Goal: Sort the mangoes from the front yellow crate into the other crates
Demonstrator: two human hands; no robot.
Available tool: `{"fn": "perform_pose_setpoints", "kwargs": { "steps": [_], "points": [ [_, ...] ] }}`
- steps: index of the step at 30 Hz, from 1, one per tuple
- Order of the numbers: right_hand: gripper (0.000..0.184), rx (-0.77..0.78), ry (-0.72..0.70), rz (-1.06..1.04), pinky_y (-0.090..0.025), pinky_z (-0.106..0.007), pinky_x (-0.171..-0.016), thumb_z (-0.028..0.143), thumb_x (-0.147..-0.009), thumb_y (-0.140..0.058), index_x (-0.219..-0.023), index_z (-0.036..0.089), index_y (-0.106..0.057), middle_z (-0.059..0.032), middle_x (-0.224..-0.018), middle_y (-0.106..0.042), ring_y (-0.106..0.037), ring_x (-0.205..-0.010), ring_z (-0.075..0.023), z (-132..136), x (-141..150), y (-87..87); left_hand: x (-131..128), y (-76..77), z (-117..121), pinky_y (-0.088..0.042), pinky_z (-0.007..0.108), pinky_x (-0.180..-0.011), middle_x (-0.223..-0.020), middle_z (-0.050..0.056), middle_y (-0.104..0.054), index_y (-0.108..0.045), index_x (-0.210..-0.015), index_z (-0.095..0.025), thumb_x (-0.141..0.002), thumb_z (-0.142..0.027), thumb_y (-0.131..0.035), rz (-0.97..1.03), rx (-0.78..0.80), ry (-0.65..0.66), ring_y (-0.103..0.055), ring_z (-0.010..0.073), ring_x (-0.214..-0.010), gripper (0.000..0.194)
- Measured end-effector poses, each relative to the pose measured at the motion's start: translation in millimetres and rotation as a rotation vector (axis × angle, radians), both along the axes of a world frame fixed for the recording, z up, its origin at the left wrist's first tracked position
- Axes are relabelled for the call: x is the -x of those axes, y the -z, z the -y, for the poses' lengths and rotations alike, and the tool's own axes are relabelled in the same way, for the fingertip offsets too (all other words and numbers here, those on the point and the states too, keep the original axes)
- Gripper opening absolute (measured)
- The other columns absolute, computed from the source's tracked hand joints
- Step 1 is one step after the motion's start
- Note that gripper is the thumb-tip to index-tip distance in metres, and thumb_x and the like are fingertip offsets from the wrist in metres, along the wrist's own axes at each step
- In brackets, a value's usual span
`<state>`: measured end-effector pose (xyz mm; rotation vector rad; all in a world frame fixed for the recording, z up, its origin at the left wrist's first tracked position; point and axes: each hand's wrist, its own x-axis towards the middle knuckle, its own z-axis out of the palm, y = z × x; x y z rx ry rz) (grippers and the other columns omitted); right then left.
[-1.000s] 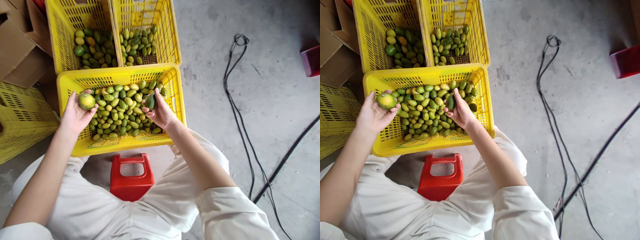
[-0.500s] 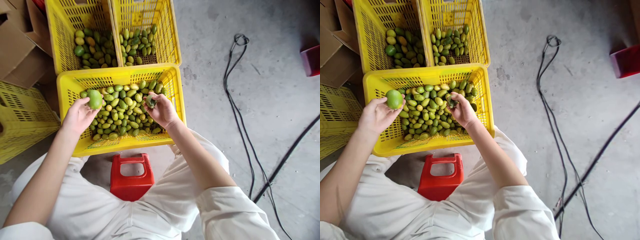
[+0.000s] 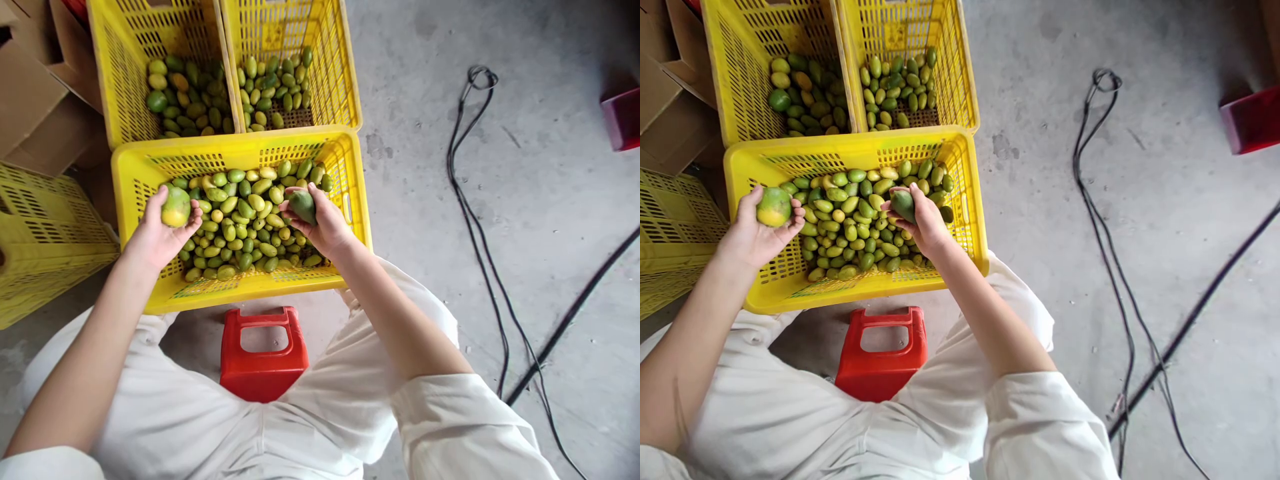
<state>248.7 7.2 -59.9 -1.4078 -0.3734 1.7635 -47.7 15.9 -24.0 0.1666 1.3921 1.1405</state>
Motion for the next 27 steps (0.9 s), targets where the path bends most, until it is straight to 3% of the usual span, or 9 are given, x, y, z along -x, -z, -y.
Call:
{"fn": "perform_pose_setpoints", "kwargs": {
  "steps": [5,10,14,18,20,23,27],
  "points": [
    [0.054,-0.038,-0.010,0.020,-0.063,-0.028,-0.064,0.083,-0.110,-0.089,-0.115,0.030,-0.079,-0.0072,-0.107,-0.090,-0.074,-0.084,-0.0207,1.1,-1.7,6.5,4.1,5.6,0.2,-0.056,0.021,-0.059,-0.088,0.005,-0.075,-0.084,-0.108,-0.028,-0.119,-0.061,-0.079,0.012,-0.007,0.055,-0.074,0.0179,-0.073,0.035],
    [0.030,-0.077,0.015,-0.081,-0.070,-0.029,-0.074,0.059,-0.116,-0.089,-0.122,0.030,-0.084,-0.0021,-0.104,-0.082,-0.074,-0.086,-0.0190,-0.5,-4.7,7.4,-0.5,-0.9,-0.1,-0.057,0.019,-0.058,-0.091,0.007,-0.080,-0.084,-0.108,-0.025,-0.125,-0.063,-0.070,0.035,0.036,0.017,-0.070,0.0148,-0.069,0.043],
    [0.023,-0.090,0.020,-0.138,-0.073,-0.032,-0.085,0.043,-0.114,-0.088,-0.133,0.031,-0.085,-0.0006,-0.117,-0.085,-0.080,-0.095,-0.0188,-0.5,-5.8,8.0,-0.7,-4.5,2.6,-0.059,0.023,-0.059,-0.100,0.008,-0.087,-0.082,-0.105,-0.027,-0.118,-0.058,-0.084,0.033,0.055,0.025,-0.075,0.0182,-0.074,0.034],
    [0.049,-0.119,0.018,-0.083,-0.074,-0.036,-0.086,0.063,-0.099,-0.107,-0.127,0.032,-0.081,-0.0031,-0.124,-0.088,-0.085,-0.113,-0.0246,-0.3,-3.8,9.0,-1.0,-8.5,7.1,-0.063,0.025,-0.063,-0.091,0.005,-0.084,-0.081,-0.103,-0.026,-0.110,-0.040,-0.095,0.059,0.051,0.032,-0.076,0.0194,-0.076,0.021],
    [0.058,-0.117,0.010,-0.074,-0.073,-0.036,-0.082,0.074,-0.096,-0.108,-0.125,0.032,-0.081,-0.0049,-0.121,-0.090,-0.085,-0.115,-0.0264,-0.1,-3.4,7.8,-1.6,-9.2,7.9,-0.062,0.023,-0.061,-0.087,0.004,-0.082,-0.080,-0.100,-0.026,-0.110,-0.040,-0.095,0.080,0.052,0.011,-0.074,0.0184,-0.074,0.023],
    [0.057,-0.100,-0.011,-0.096,-0.071,-0.034,-0.078,0.081,-0.103,-0.098,-0.124,0.030,-0.082,-0.0042,-0.112,-0.088,-0.083,-0.106,-0.0243,0.5,-5.3,5.0,-0.4,-7.4,6.9,-0.065,0.025,-0.063,-0.086,0.002,-0.078,-0.080,-0.100,-0.029,-0.109,-0.051,-0.098,0.108,0.065,-0.007,-0.073,0.0187,-0.074,0.030],
    [0.048,-0.091,-0.008,-0.120,-0.072,-0.031,-0.080,0.073,-0.109,-0.093,-0.127,0.029,-0.084,-0.0019,-0.111,-0.084,-0.078,-0.096,-0.0195,1.2,-7.6,5.5,5.3,-3.7,3.9,-0.068,0.026,-0.067,-0.090,0.003,-0.075,-0.078,-0.096,-0.030,-0.106,-0.057,-0.099,0.097,0.050,-0.002,-0.070,0.0168,-0.074,0.036]
  ]
}}
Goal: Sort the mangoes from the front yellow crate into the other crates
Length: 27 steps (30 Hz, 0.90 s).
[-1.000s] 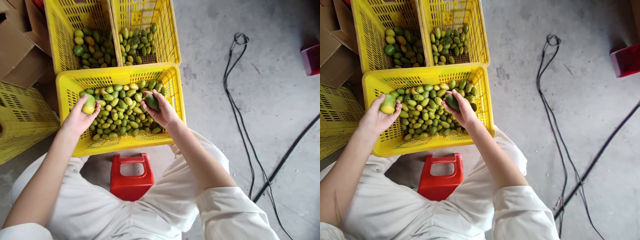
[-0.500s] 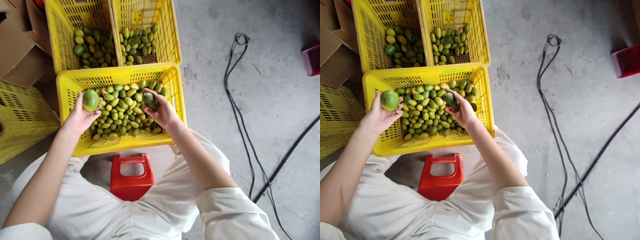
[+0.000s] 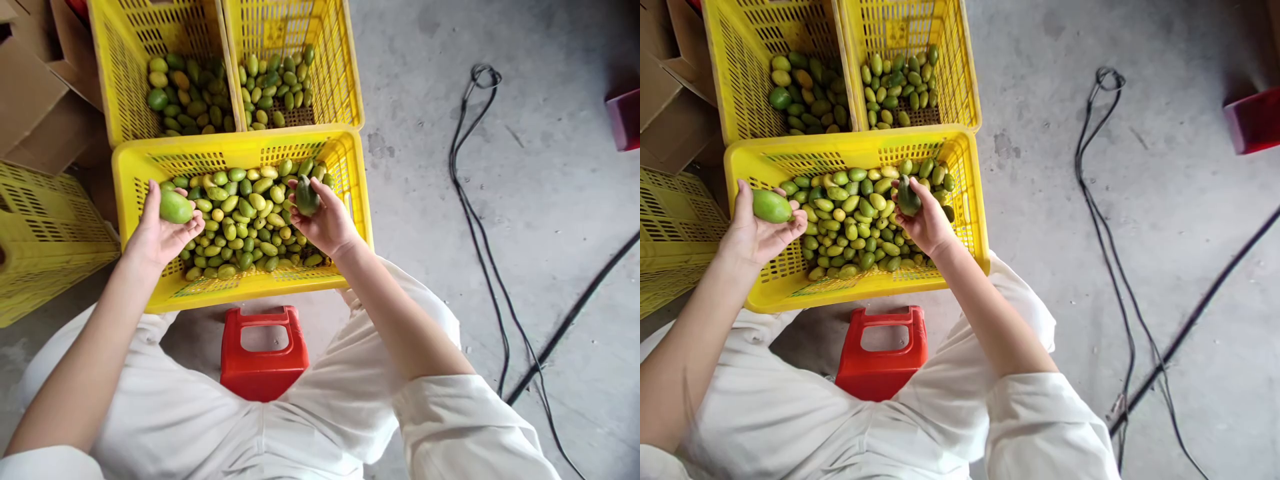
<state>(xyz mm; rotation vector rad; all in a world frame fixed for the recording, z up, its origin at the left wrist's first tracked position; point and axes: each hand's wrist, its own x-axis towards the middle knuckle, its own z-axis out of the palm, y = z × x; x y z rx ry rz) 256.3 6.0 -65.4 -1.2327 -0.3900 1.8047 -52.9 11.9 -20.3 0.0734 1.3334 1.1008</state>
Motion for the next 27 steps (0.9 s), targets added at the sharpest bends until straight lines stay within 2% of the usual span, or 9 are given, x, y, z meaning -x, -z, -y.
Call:
{"fn": "perform_pose_setpoints", "kwargs": {
  "steps": [4,7,10,12,15,18,20,24,27],
  "points": [
    [0.041,-0.004,0.027,0.018,-0.078,-0.032,-0.085,0.064,-0.108,-0.098,-0.124,0.031,-0.080,-0.0007,-0.113,-0.085,-0.084,-0.097,-0.0200,0.1,1.8,5.8,4.9,5.0,-1.8,-0.063,0.022,-0.061,-0.095,0.004,-0.074,-0.080,-0.097,-0.029,-0.108,-0.053,-0.096,-0.057,-0.024,0.045,-0.068,0.0157,-0.074,0.031],
    [0.035,-0.002,0.032,-0.008,-0.079,-0.033,-0.083,0.058,-0.112,-0.094,-0.123,0.032,-0.075,0.0005,-0.107,-0.085,-0.086,-0.094,-0.0205,-0.4,3.1,10.3,5.1,11.7,-0.9,-0.068,0.023,-0.071,-0.105,0.007,-0.080,-0.080,-0.098,-0.028,-0.105,-0.051,-0.098,-0.147,-0.049,0.030,-0.077,0.0198,-0.091,0.031],
    [0.036,0.016,0.030,-0.020,-0.076,-0.031,-0.074,0.063,-0.115,-0.090,-0.121,0.033,-0.071,-0.0001,-0.107,-0.085,-0.084,-0.091,-0.0212,-1.8,3.2,12.9,3.6,14.8,0.5,-0.072,0.025,-0.083,-0.119,0.009,-0.086,-0.082,-0.105,-0.028,-0.104,-0.047,-0.098,-0.202,-0.079,0.032,-0.084,0.0243,-0.112,0.025],
    [0.041,0.031,0.052,-0.013,-0.074,-0.030,-0.071,0.068,-0.114,-0.090,-0.118,0.032,-0.070,-0.0004,-0.107,-0.084,-0.081,-0.090,-0.0209,-3.0,3.0,13.2,3.0,12.5,0.7,-0.072,0.026,-0.084,-0.122,0.009,-0.088,-0.083,-0.110,-0.029,-0.105,-0.045,-0.097,-0.201,-0.089,0.048,-0.086,0.0253,-0.116,0.022],
    [0.044,0.015,0.105,-0.002,-0.072,-0.030,-0.075,0.072,-0.112,-0.092,-0.116,0.032,-0.073,-0.0005,-0.108,-0.081,-0.079,-0.093,-0.0202,-4.3,2.0,12.7,4.1,4.8,-0.3,-0.068,0.026,-0.072,-0.106,0.009,-0.084,-0.085,-0.112,-0.030,-0.107,-0.052,-0.094,-0.138,-0.072,0.065,-0.085,0.0260,-0.103,0.024],
    [0.045,-0.019,0.112,0.029,-0.074,-0.033,-0.081,0.074,-0.110,-0.094,-0.119,0.033,-0.076,-0.0014,-0.110,-0.081,-0.082,-0.105,-0.0235,-5.4,-0.3,13.8,7.7,-1.4,-2.6,-0.060,0.028,-0.056,-0.089,0.009,-0.077,-0.086,-0.115,-0.032,-0.108,-0.065,-0.091,-0.058,-0.061,0.101,-0.082,0.0288,-0.089,0.033],
    [0.045,-0.031,0.122,0.061,-0.076,-0.036,-0.085,0.073,-0.108,-0.096,-0.118,0.033,-0.077,-0.0025,-0.111,-0.082,-0.084,-0.114,-0.0265,-6.0,-1.5,15.3,10.4,-3.2,-4.6,-0.055,0.028,-0.050,-0.085,0.008,-0.074,-0.086,-0.116,-0.033,-0.107,-0.067,-0.089,-0.033,-0.063,0.118,-0.080,0.0295,-0.084,0.034],
    [0.034,-0.071,0.187,0.084,-0.079,-0.040,-0.097,0.060,-0.109,-0.096,-0.127,0.035,-0.081,-0.0029,-0.126,-0.086,-0.085,-0.131,-0.0272,-6.1,-0.3,16.4,8.6,-6.4,-7.3,-0.051,0.023,-0.046,-0.080,0.007,-0.074,-0.084,-0.111,-0.030,-0.109,-0.050,-0.086,-0.048,-0.011,0.096,-0.077,0.0248,-0.075,0.020],
    [0.031,-0.074,0.234,0.101,-0.080,-0.039,-0.102,0.053,-0.108,-0.098,-0.125,0.033,-0.081,-0.0042,-0.132,-0.087,-0.085,-0.137,-0.0273,-6.2,1.8,15.0,-1.4,-11.2,-6.0,-0.050,0.019,-0.046,-0.078,0.005,-0.075,-0.080,-0.106,-0.026,-0.109,-0.034,-0.079,-0.076,0.061,0.038,-0.073,0.0191,-0.068,0.008]
  ]
}}
